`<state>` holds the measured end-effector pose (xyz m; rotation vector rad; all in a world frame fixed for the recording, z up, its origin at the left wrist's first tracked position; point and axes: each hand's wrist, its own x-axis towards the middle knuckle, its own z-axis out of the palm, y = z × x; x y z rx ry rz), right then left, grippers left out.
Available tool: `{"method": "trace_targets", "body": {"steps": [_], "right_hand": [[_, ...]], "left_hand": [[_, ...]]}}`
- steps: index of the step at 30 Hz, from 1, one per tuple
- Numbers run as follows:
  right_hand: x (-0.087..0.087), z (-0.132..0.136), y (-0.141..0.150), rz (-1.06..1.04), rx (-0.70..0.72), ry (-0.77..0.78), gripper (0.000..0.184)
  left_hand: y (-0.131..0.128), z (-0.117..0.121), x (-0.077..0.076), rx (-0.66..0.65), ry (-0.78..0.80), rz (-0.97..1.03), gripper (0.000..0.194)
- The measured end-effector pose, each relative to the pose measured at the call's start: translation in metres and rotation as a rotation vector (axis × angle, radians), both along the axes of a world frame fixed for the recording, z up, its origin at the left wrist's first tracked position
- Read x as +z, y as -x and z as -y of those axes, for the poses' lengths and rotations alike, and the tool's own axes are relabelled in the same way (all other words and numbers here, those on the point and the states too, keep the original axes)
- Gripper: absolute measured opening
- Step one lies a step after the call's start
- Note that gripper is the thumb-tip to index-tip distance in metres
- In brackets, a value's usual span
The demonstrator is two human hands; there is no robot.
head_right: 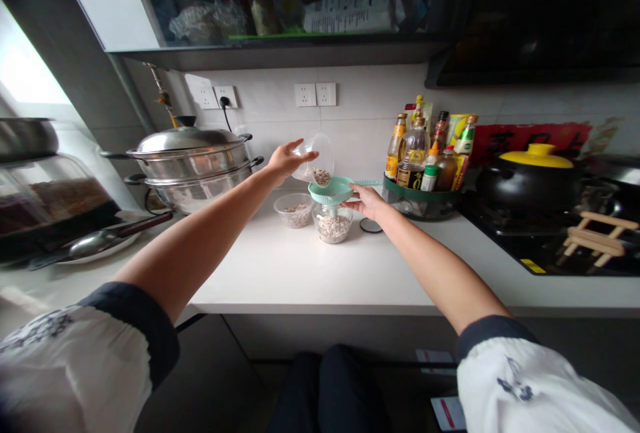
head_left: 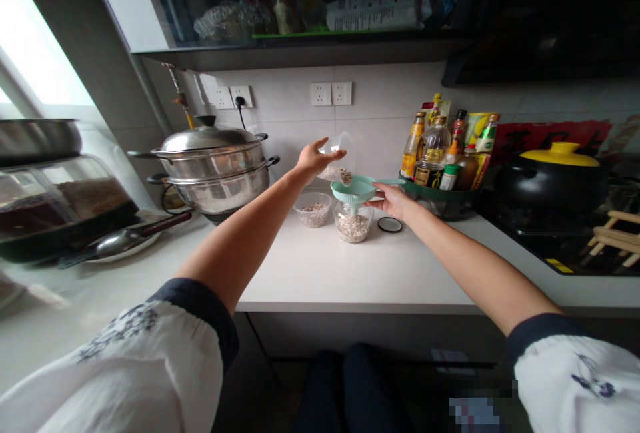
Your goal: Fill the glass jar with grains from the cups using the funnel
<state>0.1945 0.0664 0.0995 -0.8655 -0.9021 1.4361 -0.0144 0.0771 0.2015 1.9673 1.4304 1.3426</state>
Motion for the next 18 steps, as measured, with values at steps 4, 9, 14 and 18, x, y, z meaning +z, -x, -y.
{"method": "trace_targets", "body": {"steps": [4,9,14,18], "right_hand": [[-0.0004,-0.0014,0.0000,0.007,-0.002,0.001,0.007],[-0.0005,-0.0005,0.0005,-0.001,0.005,0.021,0.006],[-0.0008,-0.0013,0.0000,-0.006,0.003,0.028,0.006],[-0.0010,-0.0029,-0.0006,-0.015,-0.008,0.040,0.005]], "left_hand": [[-0.0003,0.0000,0.0008,0.000,-0.002,-0.002,0.084],[0.0002,-0.0021,0.0010,0.007,-0.012,-0.002,0.085],[0.0005,-0.0025,0.0004,0.008,-0.012,0.004,0.085],[-0.0001,0.0013,0.0014,0.013,-0.005,0.013,0.085]]}}
